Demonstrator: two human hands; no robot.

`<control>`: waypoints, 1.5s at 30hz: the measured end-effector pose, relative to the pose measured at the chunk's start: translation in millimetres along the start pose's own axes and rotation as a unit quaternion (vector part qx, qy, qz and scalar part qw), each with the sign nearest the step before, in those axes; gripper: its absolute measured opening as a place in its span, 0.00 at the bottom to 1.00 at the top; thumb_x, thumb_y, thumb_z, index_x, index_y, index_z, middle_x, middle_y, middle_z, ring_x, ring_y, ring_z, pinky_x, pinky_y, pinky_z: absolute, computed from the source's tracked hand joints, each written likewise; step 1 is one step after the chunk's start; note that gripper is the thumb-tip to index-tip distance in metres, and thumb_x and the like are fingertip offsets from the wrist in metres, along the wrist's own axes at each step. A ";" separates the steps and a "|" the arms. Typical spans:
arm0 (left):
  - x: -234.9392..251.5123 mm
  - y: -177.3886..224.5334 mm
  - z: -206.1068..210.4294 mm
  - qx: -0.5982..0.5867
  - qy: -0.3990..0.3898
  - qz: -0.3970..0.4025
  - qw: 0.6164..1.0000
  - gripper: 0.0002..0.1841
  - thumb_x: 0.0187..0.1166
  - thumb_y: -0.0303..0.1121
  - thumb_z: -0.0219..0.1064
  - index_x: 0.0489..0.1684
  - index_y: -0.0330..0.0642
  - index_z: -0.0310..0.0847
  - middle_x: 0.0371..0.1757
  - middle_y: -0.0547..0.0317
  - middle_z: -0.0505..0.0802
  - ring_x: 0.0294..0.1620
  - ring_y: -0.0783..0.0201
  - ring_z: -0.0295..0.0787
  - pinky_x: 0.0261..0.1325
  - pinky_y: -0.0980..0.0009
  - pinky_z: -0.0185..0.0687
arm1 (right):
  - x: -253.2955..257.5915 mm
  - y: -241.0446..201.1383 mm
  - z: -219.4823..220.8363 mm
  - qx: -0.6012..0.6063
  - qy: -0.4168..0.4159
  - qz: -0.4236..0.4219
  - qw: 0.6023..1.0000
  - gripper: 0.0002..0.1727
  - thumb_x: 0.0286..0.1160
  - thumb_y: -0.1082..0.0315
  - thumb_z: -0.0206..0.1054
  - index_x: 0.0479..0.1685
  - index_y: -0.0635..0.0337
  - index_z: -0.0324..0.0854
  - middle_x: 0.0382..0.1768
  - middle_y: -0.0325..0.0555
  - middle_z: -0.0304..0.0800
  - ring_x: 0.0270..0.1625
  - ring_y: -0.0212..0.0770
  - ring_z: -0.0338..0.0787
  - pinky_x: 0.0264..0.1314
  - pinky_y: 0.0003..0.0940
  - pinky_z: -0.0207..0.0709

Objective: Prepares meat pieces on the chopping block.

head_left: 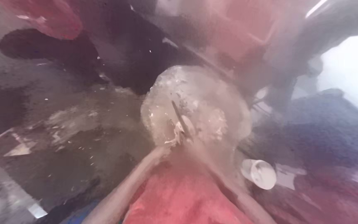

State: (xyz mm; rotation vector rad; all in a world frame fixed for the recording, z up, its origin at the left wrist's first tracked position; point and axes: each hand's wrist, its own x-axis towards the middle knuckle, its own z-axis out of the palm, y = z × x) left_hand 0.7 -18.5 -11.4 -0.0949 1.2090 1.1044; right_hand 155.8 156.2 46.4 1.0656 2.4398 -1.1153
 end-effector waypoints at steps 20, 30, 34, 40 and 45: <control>-20.1 62.0 23.6 0.509 0.102 0.053 0.853 0.26 0.95 0.49 0.44 0.63 0.38 0.83 0.44 0.44 0.91 0.44 0.50 0.90 0.56 0.47 0.84 | -34.6 25.9 10.8 -0.022 -0.072 0.033 0.997 0.33 0.92 0.43 0.47 0.76 0.62 0.75 0.59 0.61 0.90 0.62 0.57 0.90 0.70 0.58 0.80; 14.6 13.2 23.2 -0.101 0.048 0.009 0.994 0.19 0.93 0.49 0.49 0.48 0.45 0.80 0.18 0.66 0.78 0.13 0.71 0.71 0.15 0.75 0.71 | -56.0 -45.8 -42.2 0.097 0.160 -0.208 0.960 0.36 0.87 0.40 0.48 0.66 0.66 0.82 0.44 0.52 0.94 0.46 0.40 0.93 0.54 0.43 0.88; 16.0 8.9 28.6 -0.122 0.049 -0.008 0.991 0.18 0.95 0.45 0.44 0.47 0.44 0.76 0.18 0.66 0.75 0.13 0.70 0.70 0.16 0.75 0.70 | -39.2 -17.7 -0.6 -0.025 0.015 -0.047 0.998 0.31 0.87 0.47 0.55 0.75 0.64 0.76 0.58 0.59 0.90 0.59 0.53 0.91 0.65 0.52 0.83; -15.1 19.6 17.2 -0.086 -0.037 0.038 0.995 0.16 0.95 0.44 0.48 0.53 0.45 0.78 0.20 0.69 0.75 0.15 0.73 0.68 0.19 0.78 0.68 | -23.7 28.7 13.3 -0.023 -0.026 0.031 0.999 0.35 0.89 0.41 0.50 0.79 0.60 0.73 0.67 0.57 0.86 0.68 0.52 0.87 0.74 0.54 0.78; 11.9 17.8 5.7 -0.047 -0.014 0.011 0.999 0.17 0.95 0.45 0.46 0.52 0.43 0.77 0.24 0.66 0.80 0.17 0.73 0.73 0.20 0.78 0.73 | -29.8 -18.5 -28.9 0.037 0.036 -0.043 0.998 0.30 0.89 0.51 0.49 0.75 0.66 0.76 0.62 0.59 0.88 0.66 0.51 0.88 0.75 0.50 0.77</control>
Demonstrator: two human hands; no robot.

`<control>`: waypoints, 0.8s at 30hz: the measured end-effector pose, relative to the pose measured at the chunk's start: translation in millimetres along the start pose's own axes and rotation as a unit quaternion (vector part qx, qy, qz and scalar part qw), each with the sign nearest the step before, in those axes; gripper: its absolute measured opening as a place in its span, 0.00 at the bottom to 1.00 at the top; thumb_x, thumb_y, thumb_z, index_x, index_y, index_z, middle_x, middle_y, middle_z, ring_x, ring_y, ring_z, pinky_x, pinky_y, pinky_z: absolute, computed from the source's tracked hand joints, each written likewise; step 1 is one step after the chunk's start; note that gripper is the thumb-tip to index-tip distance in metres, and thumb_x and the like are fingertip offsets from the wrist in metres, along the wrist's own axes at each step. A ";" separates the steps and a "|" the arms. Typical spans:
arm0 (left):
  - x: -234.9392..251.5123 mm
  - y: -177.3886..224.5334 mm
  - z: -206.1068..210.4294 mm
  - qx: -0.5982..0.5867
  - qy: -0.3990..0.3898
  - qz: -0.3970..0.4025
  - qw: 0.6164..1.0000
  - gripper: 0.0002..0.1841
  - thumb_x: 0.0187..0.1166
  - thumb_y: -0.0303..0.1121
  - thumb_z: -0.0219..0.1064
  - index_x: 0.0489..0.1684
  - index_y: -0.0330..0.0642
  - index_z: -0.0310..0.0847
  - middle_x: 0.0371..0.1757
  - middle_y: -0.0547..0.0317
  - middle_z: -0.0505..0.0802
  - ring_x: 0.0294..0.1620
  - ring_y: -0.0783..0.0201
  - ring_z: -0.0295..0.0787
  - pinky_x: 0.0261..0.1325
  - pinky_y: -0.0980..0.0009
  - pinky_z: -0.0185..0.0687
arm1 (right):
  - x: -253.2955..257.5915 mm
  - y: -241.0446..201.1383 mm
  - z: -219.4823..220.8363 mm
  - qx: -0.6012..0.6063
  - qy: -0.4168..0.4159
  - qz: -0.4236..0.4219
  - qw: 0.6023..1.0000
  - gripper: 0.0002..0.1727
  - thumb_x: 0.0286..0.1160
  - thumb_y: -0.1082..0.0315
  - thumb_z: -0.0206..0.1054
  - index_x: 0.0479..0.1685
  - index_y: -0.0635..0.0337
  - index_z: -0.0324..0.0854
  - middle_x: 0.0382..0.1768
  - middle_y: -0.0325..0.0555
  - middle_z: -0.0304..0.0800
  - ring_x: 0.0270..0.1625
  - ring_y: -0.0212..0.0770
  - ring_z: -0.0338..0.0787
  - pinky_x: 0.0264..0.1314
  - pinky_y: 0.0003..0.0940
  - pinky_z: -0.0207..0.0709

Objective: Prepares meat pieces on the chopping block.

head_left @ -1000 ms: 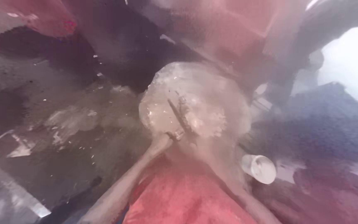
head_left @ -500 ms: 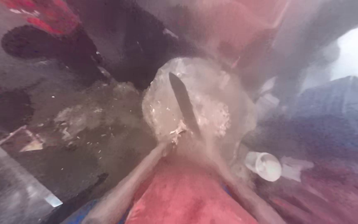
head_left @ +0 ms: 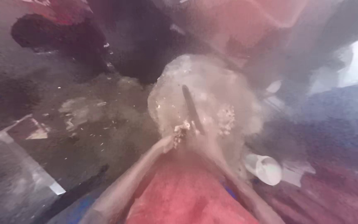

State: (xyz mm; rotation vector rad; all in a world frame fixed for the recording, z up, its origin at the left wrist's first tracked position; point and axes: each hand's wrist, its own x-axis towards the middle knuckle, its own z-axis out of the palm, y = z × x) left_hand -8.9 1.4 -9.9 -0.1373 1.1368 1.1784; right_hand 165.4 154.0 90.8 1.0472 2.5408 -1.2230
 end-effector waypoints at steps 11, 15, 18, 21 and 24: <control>-26.7 4.4 -7.4 0.124 0.014 -0.014 0.992 0.18 0.95 0.41 0.45 0.45 0.40 0.78 0.18 0.66 0.78 0.13 0.73 0.68 0.17 0.78 0.66 | -12.7 32.1 47.2 0.018 -0.171 0.090 0.981 0.34 0.92 0.44 0.48 0.80 0.65 0.71 0.67 0.61 0.85 0.70 0.54 0.86 0.78 0.54 0.75; -67.2 61.6 25.9 0.431 -0.165 0.033 0.887 0.22 0.93 0.44 0.45 0.44 0.42 0.85 0.22 0.67 0.85 0.18 0.74 0.77 0.25 0.76 0.75 | -28.6 56.0 43.7 0.026 -0.168 0.114 0.979 0.32 0.92 0.47 0.50 0.76 0.66 0.75 0.62 0.64 0.88 0.66 0.58 0.89 0.74 0.57 0.76; -37.3 92.7 64.2 0.577 -0.101 0.124 0.801 0.21 0.93 0.48 0.52 0.64 0.47 0.85 0.45 0.58 0.94 0.38 0.67 0.90 0.48 0.65 0.88 | -23.9 59.6 33.4 -0.069 -0.203 0.061 0.975 0.31 0.91 0.43 0.49 0.80 0.53 0.74 0.61 0.59 0.90 0.64 0.60 0.90 0.69 0.64 0.79; 21.0 103.6 95.7 0.628 -0.024 0.216 0.747 0.21 0.92 0.45 0.55 0.74 0.45 0.80 0.65 0.50 0.90 0.61 0.59 0.90 0.69 0.57 0.84 | -22.9 60.5 25.3 -0.110 -0.205 0.017 0.972 0.31 0.88 0.39 0.51 0.78 0.48 0.75 0.57 0.57 0.92 0.60 0.62 0.91 0.63 0.69 0.80; 56.7 103.2 119.7 0.698 -0.044 0.268 0.662 0.19 0.88 0.39 0.57 0.73 0.51 0.82 0.71 0.56 0.88 0.72 0.59 0.84 0.78 0.54 0.77 | -23.0 62.6 19.7 -0.120 -0.231 0.015 0.965 0.30 0.87 0.39 0.54 0.77 0.48 0.76 0.58 0.59 0.91 0.62 0.65 0.90 0.63 0.72 0.78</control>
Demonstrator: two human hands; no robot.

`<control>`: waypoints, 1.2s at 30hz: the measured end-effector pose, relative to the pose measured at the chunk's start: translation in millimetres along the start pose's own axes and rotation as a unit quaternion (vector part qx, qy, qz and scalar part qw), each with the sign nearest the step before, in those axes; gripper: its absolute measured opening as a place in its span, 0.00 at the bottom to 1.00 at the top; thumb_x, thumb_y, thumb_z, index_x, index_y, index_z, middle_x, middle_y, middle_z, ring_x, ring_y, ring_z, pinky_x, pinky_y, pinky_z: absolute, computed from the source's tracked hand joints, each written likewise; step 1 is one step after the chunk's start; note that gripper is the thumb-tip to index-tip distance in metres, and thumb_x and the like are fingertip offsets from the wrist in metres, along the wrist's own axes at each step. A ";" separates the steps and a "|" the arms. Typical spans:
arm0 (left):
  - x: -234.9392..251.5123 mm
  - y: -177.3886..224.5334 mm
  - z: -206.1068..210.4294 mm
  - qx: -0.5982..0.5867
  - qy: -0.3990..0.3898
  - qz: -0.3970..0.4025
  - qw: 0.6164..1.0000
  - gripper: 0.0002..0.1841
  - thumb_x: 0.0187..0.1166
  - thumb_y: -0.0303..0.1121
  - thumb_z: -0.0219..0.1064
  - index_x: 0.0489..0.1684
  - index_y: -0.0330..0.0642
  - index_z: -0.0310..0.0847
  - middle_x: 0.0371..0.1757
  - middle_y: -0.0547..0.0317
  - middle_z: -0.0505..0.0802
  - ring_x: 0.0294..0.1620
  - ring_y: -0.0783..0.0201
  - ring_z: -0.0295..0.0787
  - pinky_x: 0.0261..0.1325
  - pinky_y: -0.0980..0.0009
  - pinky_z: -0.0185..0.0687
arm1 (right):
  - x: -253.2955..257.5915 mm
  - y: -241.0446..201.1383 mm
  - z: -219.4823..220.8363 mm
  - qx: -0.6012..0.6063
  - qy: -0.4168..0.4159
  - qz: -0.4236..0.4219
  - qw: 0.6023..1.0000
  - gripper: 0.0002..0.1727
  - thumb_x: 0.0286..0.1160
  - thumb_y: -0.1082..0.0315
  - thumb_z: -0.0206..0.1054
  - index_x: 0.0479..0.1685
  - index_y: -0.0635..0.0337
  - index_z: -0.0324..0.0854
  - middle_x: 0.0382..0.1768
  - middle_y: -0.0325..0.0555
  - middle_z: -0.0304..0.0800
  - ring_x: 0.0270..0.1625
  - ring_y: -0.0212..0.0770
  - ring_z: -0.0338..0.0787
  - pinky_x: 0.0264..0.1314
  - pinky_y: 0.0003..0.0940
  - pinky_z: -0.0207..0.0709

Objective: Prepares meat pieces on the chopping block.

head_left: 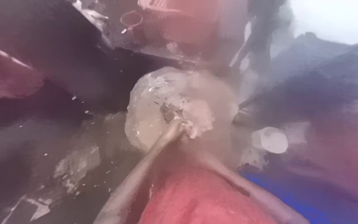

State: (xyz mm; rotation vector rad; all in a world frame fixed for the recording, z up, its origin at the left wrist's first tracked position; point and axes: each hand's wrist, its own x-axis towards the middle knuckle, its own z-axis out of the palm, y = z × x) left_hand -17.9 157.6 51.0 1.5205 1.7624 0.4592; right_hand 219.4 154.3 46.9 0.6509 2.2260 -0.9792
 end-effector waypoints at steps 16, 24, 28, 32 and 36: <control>-64.1 27.7 -72.1 -0.414 0.067 -0.039 0.907 0.30 0.71 0.31 0.72 0.75 0.38 0.69 0.56 0.62 0.91 0.53 0.71 0.90 0.59 0.71 0.88 | -6.8 45.3 -14.5 0.315 0.085 -0.013 0.945 0.28 0.92 0.52 0.53 0.79 0.63 0.73 0.68 0.62 0.85 0.70 0.55 0.86 0.78 0.54 0.73; -83.0 -52.3 39.9 -0.350 0.157 -0.224 0.896 0.15 0.83 0.36 0.66 0.60 0.36 0.80 0.46 0.53 0.90 0.44 0.64 0.88 0.51 0.63 0.87 | -9.0 25.6 -55.2 0.315 0.207 0.051 0.925 0.30 0.92 0.51 0.51 0.87 0.57 0.63 0.62 0.58 0.88 0.60 0.49 0.90 0.67 0.51 0.81; -93.1 -61.8 80.8 -0.260 0.131 -0.272 0.917 0.21 0.81 0.40 0.70 0.63 0.35 0.79 0.53 0.43 0.90 0.50 0.56 0.90 0.57 0.56 0.87 | -30.8 -19.2 -80.3 0.335 0.267 -0.050 0.902 0.30 0.89 0.52 0.52 0.81 0.64 0.69 0.57 0.53 0.89 0.53 0.38 0.90 0.61 0.38 0.85; -91.1 -49.9 83.6 -0.238 0.130 -0.267 0.925 0.23 0.83 0.38 0.66 0.74 0.37 0.74 0.60 0.43 0.89 0.57 0.54 0.89 0.64 0.55 0.85 | -22.7 -25.9 -53.8 0.261 0.201 -0.022 0.944 0.27 0.90 0.53 0.55 0.79 0.61 0.73 0.55 0.56 0.90 0.54 0.45 0.91 0.63 0.45 0.83; -95.0 -48.5 82.2 -0.232 0.113 -0.238 0.936 0.21 0.79 0.37 0.68 0.68 0.38 0.77 0.55 0.45 0.89 0.53 0.54 0.88 0.60 0.55 0.85 | 6.8 18.8 4.2 0.171 0.104 0.019 0.980 0.30 0.93 0.48 0.49 0.85 0.55 0.68 0.69 0.58 0.86 0.70 0.54 0.87 0.77 0.56 0.76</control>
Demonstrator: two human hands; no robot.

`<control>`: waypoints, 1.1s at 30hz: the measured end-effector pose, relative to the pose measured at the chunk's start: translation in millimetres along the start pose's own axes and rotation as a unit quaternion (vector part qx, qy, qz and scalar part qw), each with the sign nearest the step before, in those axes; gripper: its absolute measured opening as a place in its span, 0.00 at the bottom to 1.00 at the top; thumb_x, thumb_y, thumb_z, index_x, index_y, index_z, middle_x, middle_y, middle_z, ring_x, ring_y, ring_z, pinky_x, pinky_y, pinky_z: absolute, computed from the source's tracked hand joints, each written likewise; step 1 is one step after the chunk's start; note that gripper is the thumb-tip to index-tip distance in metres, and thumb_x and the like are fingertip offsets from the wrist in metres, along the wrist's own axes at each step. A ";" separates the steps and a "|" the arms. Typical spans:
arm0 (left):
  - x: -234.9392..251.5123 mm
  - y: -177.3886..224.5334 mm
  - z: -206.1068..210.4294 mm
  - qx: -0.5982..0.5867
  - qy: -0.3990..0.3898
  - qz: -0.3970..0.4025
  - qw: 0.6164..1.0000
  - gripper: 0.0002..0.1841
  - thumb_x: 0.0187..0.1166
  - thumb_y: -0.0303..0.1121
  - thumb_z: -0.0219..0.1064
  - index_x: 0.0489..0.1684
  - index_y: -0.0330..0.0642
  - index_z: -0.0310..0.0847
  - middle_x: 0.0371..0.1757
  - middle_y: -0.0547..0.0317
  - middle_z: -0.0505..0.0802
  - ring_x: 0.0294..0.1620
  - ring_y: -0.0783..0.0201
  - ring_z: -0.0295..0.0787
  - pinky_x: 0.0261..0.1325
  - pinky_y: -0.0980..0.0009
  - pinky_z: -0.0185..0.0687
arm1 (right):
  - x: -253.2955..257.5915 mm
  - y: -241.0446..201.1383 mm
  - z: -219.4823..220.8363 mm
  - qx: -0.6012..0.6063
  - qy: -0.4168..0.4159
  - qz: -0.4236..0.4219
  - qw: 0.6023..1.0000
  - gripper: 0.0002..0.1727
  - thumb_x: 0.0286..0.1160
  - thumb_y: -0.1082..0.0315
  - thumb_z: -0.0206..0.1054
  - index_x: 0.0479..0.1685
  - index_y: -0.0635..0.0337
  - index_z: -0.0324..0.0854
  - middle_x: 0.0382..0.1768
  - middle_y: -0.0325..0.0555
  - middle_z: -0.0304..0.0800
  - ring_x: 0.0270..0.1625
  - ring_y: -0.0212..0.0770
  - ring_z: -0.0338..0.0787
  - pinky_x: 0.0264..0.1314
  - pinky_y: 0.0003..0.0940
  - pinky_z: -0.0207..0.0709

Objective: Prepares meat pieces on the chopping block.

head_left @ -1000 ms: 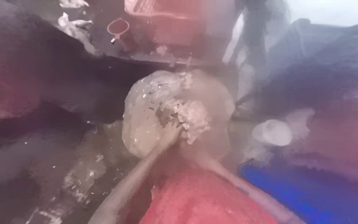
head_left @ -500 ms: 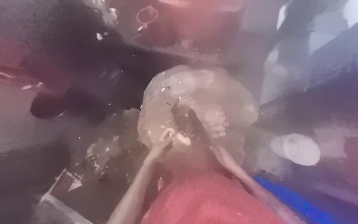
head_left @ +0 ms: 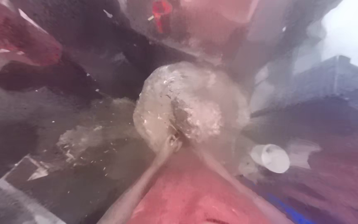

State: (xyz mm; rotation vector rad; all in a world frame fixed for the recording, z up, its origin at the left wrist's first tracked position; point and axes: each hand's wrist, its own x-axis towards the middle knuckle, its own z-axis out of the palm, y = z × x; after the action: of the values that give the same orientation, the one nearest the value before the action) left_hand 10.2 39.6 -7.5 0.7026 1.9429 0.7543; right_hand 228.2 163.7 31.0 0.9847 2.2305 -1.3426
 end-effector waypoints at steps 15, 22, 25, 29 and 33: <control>5.7 -4.0 9.7 -0.012 -0.043 -0.048 0.998 0.23 0.87 0.49 0.63 0.67 0.39 0.81 0.50 0.50 0.93 0.44 0.58 0.93 0.54 0.56 0.90 | -29.9 -88.1 -36.3 0.088 0.184 -0.109 0.973 0.32 0.87 0.49 0.53 0.78 0.67 0.72 0.57 0.57 0.91 0.57 0.43 0.92 0.66 0.45 0.84; 7.0 2.0 5.9 -0.024 -0.003 -0.086 0.996 0.35 0.83 0.44 0.65 0.87 0.40 0.59 0.53 0.47 0.92 0.45 0.57 0.93 0.52 0.55 0.91 | 24.2 -26.2 36.4 -0.017 0.054 0.043 0.997 0.33 0.89 0.43 0.53 0.79 0.59 0.73 0.63 0.57 0.88 0.64 0.51 0.90 0.71 0.53 0.81; 8.6 -3.4 6.5 -0.038 -0.015 -0.077 0.996 0.30 0.80 0.43 0.68 0.77 0.38 0.69 0.50 0.49 0.91 0.43 0.58 0.92 0.50 0.57 0.90 | 26.9 -23.3 38.4 0.060 0.040 0.023 0.997 0.31 0.90 0.47 0.55 0.75 0.66 0.74 0.58 0.60 0.89 0.59 0.51 0.90 0.68 0.50 0.80; -8.6 -5.6 -14.8 -0.055 -0.017 -0.058 0.997 0.23 0.82 0.39 0.68 0.72 0.39 0.78 0.58 0.45 0.92 0.57 0.55 0.90 0.66 0.53 0.83 | 12.8 -36.5 13.5 0.053 0.051 0.002 0.997 0.31 0.89 0.46 0.53 0.74 0.63 0.75 0.56 0.56 0.90 0.57 0.47 0.90 0.67 0.49 0.82; -36.6 -23.7 -43.4 -0.077 0.043 -0.047 0.995 0.22 0.81 0.36 0.70 0.70 0.35 0.76 0.48 0.48 0.91 0.44 0.61 0.91 0.53 0.61 0.88 | -12.3 -24.4 18.0 0.028 0.133 0.014 0.991 0.28 0.89 0.50 0.56 0.76 0.62 0.74 0.52 0.57 0.91 0.51 0.50 0.92 0.61 0.52 0.84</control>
State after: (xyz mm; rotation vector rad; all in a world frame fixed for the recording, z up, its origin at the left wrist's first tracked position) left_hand -16.8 -12.0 12.2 0.4898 1.9560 0.8772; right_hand 218.3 135.7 45.1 1.2761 2.3696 -1.3349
